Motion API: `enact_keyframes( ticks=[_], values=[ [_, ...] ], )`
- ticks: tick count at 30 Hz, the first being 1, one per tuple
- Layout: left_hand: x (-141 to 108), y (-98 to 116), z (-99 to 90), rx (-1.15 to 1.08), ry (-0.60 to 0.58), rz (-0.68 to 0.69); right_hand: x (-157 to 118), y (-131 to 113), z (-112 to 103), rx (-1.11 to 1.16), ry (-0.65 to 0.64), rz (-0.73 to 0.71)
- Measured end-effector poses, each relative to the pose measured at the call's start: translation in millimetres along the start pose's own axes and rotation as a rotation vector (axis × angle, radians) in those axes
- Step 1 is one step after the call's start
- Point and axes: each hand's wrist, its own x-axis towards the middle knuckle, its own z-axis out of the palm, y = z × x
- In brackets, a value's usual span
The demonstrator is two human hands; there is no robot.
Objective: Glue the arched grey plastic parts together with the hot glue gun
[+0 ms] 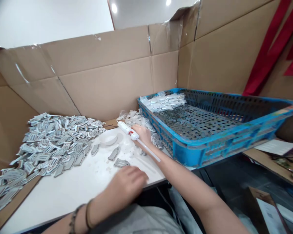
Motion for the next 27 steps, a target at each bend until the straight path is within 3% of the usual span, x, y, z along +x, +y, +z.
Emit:
enact_keyframes(
  ticks=[5,8,11,16,27],
  values=[
    [-36.1,-79.4,-23.9,0.13,-0.016,-0.392,0.4,-0.1,0.7,0.007,0.013,0.006],
    [-59.5,-105.9,-23.5,-0.009,-0.055,-0.445,-0.8,0.5,2.5,0.019,0.003,0.004],
    [-78.6,-116.4,-19.6,-0.19,-0.038,-0.429,-2.1,1.9,4.1,0.04,0.004,-0.011],
    [-96.8,-125.2,-16.9,-0.349,0.003,-0.529,-2.2,4.8,7.1,-0.001,0.001,-0.017],
    [-94.0,-128.7,-17.3,-0.365,0.107,-0.514,-1.5,5.7,10.1,0.001,-0.017,-0.018]
  ],
)
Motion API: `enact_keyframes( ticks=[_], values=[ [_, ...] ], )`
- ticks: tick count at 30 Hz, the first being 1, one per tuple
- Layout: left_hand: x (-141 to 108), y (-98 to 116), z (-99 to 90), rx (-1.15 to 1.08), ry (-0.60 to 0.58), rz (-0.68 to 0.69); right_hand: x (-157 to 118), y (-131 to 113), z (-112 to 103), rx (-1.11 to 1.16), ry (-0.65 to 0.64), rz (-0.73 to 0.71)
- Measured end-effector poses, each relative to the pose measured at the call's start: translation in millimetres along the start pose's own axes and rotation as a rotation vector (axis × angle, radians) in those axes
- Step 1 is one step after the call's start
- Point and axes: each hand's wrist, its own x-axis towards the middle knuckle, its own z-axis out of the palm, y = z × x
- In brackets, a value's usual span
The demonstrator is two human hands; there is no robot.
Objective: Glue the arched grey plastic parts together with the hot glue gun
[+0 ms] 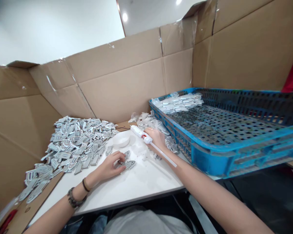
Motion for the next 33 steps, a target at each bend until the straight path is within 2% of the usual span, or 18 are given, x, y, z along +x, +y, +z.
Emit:
enact_keyframes(
  ticks=[8,12,14,16,18,20,24,26,28,33],
  values=[
    [11.0,-8.0,1.5,-0.004,-0.005,0.086,2.4,-0.9,-2.3,0.011,0.028,0.031],
    [20.1,-16.0,-9.3,0.079,-0.046,0.244,3.1,-2.7,-3.7,0.021,0.053,0.025],
    [30.3,-17.8,-19.0,0.16,0.025,0.274,3.1,-6.0,-6.9,0.031,0.043,0.039],
    [45.4,-20.1,-29.5,0.264,0.131,0.216,2.9,-10.0,-11.6,0.044,0.025,0.059],
    [64.4,-25.7,-39.3,0.386,0.149,0.107,2.4,-13.4,-16.4,0.051,0.01,0.07],
    [85.0,-35.5,-46.8,0.474,0.051,-0.02,2.2,-15.0,-19.9,0.056,0.002,0.086],
    [117.6,-57.6,-51.9,0.489,-0.26,-0.217,2.9,-13.8,-21.5,0.066,-0.029,0.112],
    [125.8,-64.2,-50.0,0.462,-0.349,-0.228,3.6,-12.6,-20.8,0.06,-0.036,0.104],
    [129.3,-67.8,-46.6,0.439,-0.369,-0.222,4.1,-12.0,-20.1,0.054,-0.039,0.098],
    [130.9,-77.4,-41.8,0.388,-0.303,-0.227,4.3,-11.1,-18.8,0.033,-0.044,0.1]
  ],
)
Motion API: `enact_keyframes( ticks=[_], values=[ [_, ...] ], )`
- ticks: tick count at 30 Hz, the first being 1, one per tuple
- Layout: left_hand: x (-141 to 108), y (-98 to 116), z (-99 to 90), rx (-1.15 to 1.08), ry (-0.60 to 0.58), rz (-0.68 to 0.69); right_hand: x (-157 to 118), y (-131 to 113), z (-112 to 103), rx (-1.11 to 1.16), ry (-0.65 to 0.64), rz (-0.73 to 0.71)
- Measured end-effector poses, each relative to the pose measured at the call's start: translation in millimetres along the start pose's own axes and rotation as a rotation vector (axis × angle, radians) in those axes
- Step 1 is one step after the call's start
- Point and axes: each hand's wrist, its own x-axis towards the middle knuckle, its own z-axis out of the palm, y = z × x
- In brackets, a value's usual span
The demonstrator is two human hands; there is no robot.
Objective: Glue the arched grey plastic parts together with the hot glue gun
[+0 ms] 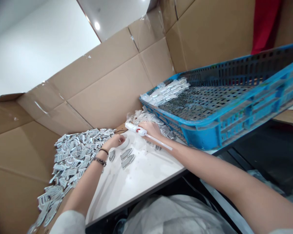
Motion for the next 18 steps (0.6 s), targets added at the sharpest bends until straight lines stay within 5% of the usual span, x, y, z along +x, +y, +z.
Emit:
enact_keyframes(
  ticks=[6,18],
  values=[
    [-1.1,-14.4,4.0,-0.136,0.095,-0.029,-1.0,2.7,1.2,-0.024,0.003,-0.012],
    [2.5,-16.9,16.5,-0.205,0.053,0.014,0.1,12.5,15.6,-0.039,0.064,-0.091]
  ],
)
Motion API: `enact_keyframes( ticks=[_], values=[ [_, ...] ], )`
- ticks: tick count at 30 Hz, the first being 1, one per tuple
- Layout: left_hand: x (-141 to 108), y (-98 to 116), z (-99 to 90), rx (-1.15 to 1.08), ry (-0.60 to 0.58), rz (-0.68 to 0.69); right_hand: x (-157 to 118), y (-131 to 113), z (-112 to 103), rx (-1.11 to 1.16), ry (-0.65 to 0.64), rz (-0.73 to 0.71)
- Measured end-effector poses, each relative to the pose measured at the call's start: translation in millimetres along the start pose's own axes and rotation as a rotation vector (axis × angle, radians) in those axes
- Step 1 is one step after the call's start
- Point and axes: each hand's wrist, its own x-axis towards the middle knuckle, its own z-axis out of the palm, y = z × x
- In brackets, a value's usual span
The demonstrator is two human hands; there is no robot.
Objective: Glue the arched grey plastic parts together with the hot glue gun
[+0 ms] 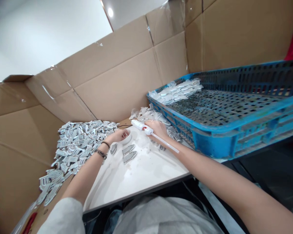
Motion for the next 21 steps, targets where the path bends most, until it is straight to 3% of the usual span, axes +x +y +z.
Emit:
enact_keyframes(
  ticks=[9,16,21],
  values=[
    [1.6,5.8,-15.3,-0.085,0.195,-0.012,-1.1,-7.0,-8.6,0.012,-0.056,0.017],
    [-11.4,0.1,-18.3,-0.377,0.364,-0.101,-1.2,-5.3,-5.9,0.002,-0.063,0.018],
    [-35.1,10.7,-16.9,-0.621,0.432,-0.166,-1.8,-4.4,-5.2,0.013,-0.062,0.015]
  ],
)
